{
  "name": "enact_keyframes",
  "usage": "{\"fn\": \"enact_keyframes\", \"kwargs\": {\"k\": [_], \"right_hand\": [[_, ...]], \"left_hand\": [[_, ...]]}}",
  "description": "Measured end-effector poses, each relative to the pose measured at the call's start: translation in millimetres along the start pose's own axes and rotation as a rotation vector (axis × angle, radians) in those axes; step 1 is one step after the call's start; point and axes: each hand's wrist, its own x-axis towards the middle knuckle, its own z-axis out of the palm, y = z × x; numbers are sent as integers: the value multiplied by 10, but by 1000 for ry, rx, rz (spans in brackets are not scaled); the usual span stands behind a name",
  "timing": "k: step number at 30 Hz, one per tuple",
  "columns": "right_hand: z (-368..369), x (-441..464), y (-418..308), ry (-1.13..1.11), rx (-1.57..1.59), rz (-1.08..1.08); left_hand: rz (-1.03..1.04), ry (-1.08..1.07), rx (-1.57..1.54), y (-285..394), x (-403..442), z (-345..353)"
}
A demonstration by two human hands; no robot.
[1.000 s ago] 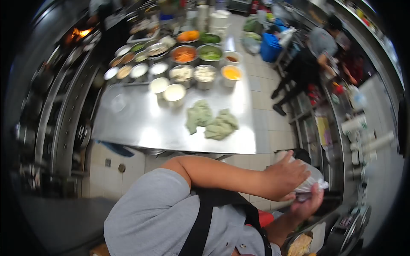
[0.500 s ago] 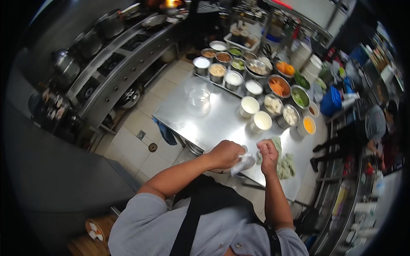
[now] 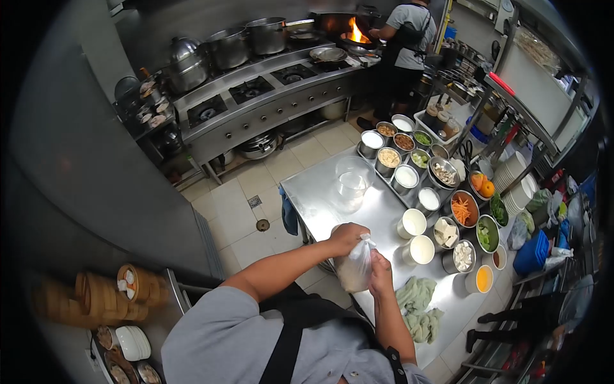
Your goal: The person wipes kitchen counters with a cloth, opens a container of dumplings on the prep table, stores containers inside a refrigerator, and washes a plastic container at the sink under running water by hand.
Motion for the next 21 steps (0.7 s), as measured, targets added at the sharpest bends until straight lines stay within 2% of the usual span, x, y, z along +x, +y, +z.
{"fn": "enact_keyframes", "kwargs": {"k": [1, 4, 7, 8, 10, 13, 14, 16, 19, 21], "right_hand": [[-43, 2, -14, -36, 10, 40], [-75, -18, -48, -4, 49, 94], [-382, 0, 50, -118, -376, -160], [-316, -37, -58, -91, -471, -78], [-296, -116, -102, -126, -484, -47], [-234, -131, -197, -131, -571, -87], [-234, -111, -196, -125, -561, -86], [-215, 94, -226, -121, -544, -96], [14, 430, -318, -161, -723, -149], [151, 585, -436, -151, -800, -139]], "left_hand": [[-59, -29, -76, -82, 18, 40], [-62, -47, -179, -169, 1, 86], [-4, 4, -168, -236, -58, 102], [-55, -6, -184, -259, -90, 95], [-46, 7, -193, -345, -98, 17], [-171, -86, -254, -555, -36, -36], [-207, -194, -444, -633, -3, -87], [-241, -323, -495, -404, 6, -329], [-12, -460, -663, -236, -20, -490], [-61, -409, -815, -358, 14, -474]]}}
